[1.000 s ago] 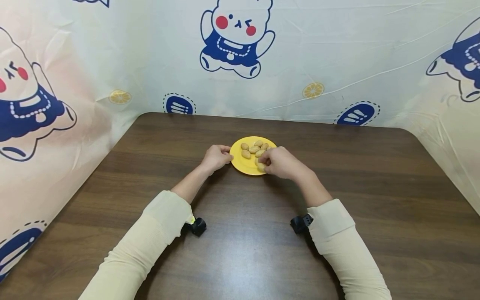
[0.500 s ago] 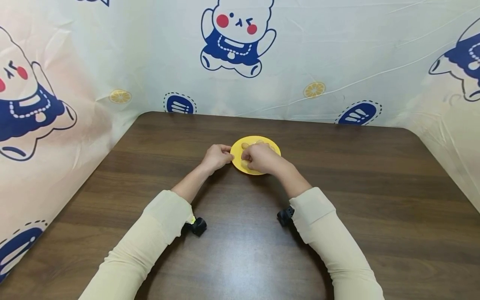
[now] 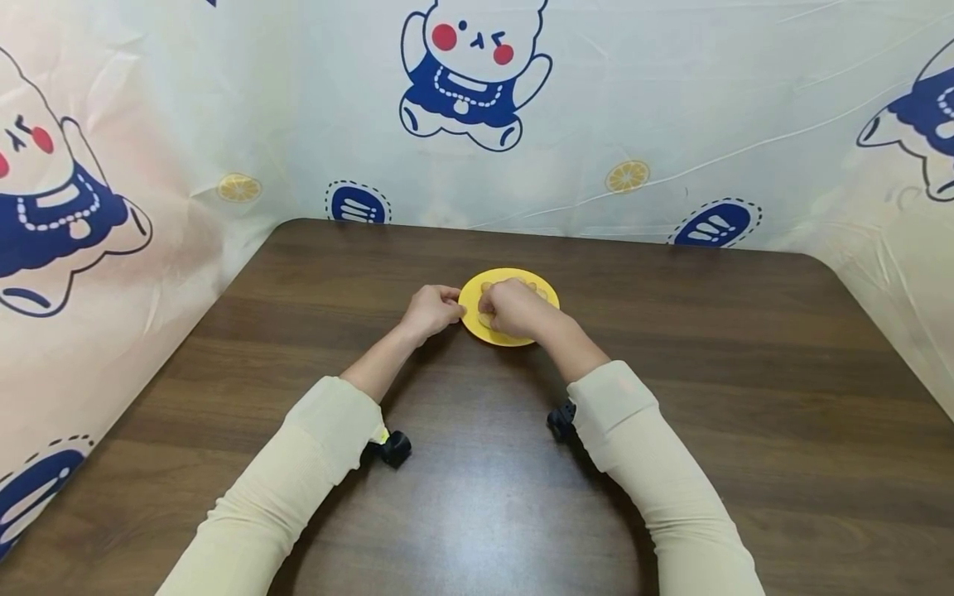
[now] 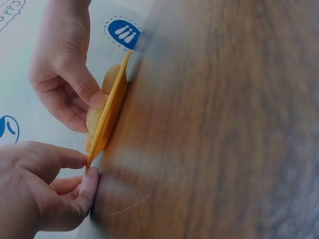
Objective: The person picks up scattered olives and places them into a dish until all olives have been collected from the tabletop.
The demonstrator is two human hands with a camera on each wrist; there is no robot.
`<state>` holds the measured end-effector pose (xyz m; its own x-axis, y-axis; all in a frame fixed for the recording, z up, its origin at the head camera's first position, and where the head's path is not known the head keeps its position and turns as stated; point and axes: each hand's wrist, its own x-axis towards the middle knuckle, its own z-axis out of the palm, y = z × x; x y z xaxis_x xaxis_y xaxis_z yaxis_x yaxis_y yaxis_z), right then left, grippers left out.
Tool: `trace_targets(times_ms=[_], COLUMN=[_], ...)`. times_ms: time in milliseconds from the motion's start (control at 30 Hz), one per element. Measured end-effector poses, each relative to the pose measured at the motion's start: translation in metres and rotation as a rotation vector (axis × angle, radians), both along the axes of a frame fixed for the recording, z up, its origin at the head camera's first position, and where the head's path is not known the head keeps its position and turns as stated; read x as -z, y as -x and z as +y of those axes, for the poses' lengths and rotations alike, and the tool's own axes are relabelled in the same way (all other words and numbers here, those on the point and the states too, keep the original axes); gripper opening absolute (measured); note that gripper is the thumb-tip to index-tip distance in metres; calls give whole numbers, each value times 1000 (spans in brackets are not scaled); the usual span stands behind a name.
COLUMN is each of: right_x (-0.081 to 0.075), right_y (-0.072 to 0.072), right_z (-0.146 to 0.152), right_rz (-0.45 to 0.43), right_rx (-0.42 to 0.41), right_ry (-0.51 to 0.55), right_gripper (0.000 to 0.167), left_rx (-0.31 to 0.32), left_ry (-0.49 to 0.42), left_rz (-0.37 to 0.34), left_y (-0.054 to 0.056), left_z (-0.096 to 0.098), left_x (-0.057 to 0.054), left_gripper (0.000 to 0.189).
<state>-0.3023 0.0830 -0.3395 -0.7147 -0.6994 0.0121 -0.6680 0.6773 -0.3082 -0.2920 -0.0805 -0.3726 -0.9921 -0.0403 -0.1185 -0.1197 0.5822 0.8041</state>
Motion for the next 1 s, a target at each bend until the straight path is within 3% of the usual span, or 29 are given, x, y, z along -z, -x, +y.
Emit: trace_targets(times_ms=[200, 600, 833, 933, 1000], right_x=[1, -1, -16, -24, -27], right_y=[2, 0, -7, -11, -12], right_z=[1, -1, 12, 25, 36], right_rz=[-9, -9, -12, -18, -12], right_rx=[-18, 13, 45, 84, 110], right_ry=[-17, -63, -36, -15, -14], right_gripper=[18, 12, 26, 27, 28], left_rx=[-4, -9, 14, 36, 59], left_ry=[1, -22, -37, -4, 67], left_rz=[-5, -27, -76, -67, -34], left_y=[0, -1, -4, -5, -5], left_z=[0, -1, -3, -7, -11], left_x=[-1, 0, -5, -10, -14], left_gripper=[35, 36, 42, 44, 45])
